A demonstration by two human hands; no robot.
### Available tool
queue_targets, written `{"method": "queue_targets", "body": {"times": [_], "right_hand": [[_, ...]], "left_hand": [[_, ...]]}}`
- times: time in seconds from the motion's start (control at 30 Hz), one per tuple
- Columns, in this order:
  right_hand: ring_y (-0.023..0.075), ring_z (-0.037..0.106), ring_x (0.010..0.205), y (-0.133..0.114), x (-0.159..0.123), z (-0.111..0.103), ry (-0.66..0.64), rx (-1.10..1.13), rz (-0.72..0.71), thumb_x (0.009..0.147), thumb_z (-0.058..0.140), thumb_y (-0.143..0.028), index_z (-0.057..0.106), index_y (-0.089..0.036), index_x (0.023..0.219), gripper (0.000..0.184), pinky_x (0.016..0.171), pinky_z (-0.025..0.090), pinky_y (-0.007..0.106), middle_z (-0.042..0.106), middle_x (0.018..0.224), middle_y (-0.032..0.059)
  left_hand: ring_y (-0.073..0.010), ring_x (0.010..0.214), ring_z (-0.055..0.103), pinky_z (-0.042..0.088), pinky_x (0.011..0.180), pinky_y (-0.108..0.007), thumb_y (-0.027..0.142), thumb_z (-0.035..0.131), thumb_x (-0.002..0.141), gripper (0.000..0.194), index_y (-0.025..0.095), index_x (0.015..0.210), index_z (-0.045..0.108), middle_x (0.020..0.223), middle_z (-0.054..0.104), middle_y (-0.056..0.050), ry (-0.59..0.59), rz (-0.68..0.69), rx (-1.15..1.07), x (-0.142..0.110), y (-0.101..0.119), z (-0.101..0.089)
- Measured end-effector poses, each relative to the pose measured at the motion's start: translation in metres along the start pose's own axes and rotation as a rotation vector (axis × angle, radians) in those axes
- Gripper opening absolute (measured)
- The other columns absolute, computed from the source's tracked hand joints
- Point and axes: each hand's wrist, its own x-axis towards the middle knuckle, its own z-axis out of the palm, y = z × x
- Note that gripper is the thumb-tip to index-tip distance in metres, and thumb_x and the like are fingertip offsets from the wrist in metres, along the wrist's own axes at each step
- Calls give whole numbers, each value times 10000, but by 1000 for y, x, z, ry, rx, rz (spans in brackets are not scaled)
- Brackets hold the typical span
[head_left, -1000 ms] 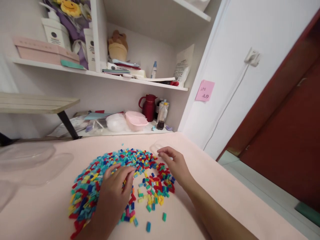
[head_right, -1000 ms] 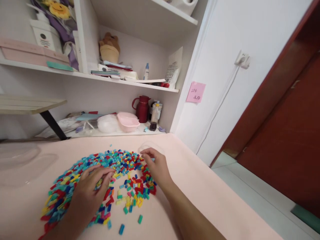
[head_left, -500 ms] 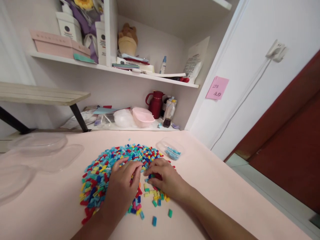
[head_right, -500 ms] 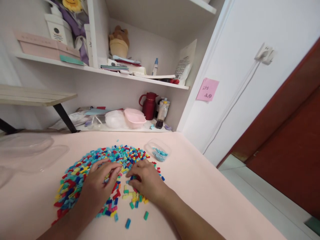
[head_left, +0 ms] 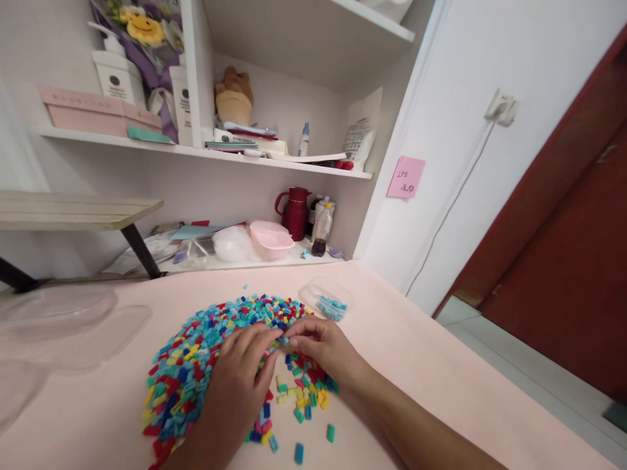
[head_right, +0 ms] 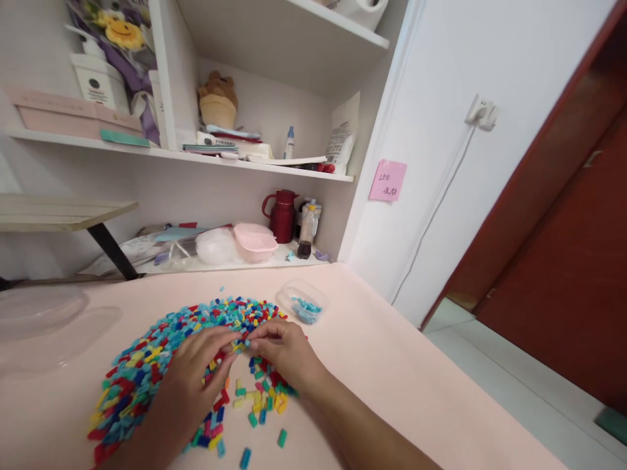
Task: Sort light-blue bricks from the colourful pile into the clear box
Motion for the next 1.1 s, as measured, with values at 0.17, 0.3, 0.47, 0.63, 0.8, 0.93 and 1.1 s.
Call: {"method": "queue_targets", "body": {"times": [0.17,0.3,0.47,0.63,0.8,0.93,1.1], "right_hand": [[155,588,729,-3,-2,4,-37,102,38,735,727,-420,732,-187,784,238,721,455,280,665,779,12],[150,547,707,-9,-6,7,-56,45,-27,770,679,-427,725,-193,734,240,680,426,264,629,741,5],[134,488,654,-13,-8,8,-59,55,3,778,652,-435,706,-192,719,256,608,381,240,575,685,-7],[125,472,640,-12,-9,9,-65,89,24,788,643,-481,712,-176,749,315,618,376,239,570,675,-10],[129,478,657,-11,-9,9,-47,70,-6,817,621,-509,697,-167,747,357,636,375,245,559,665,-12],[139,523,693,-11,-9,9,-52,83,-11,821,628,-471,707,-183,797,300,648,396,246,602,715,-7],[152,596,737,-10,-9,13,-22,122,7,708,746,-333,705,-189,819,187,670,443,245,667,789,0]], "left_hand": [[-189,963,655,473,879,-350,208,561,876,287,263,1153,610,1015,720,-19,-29,63,1,-1,-1,3],[-175,901,662,469,881,-347,190,567,874,204,255,1053,636,940,729,-3,-6,86,0,0,-2,0],[-151,854,673,451,922,-348,177,571,878,164,251,1016,620,906,733,19,-4,79,-28,1,-2,-2],[-145,813,687,447,923,-351,195,565,885,151,260,1007,626,893,741,35,6,59,-46,-1,-4,1],[-138,835,677,422,947,-351,209,562,898,170,269,1045,624,920,743,44,-40,36,-23,-3,-4,0],[-152,838,676,423,941,-362,237,553,905,146,270,1023,631,905,746,44,-13,26,12,-4,-5,-1],[-149,823,673,405,943,-359,206,543,908,145,253,1023,617,900,741,42,-21,39,16,-3,-5,-2]]}}
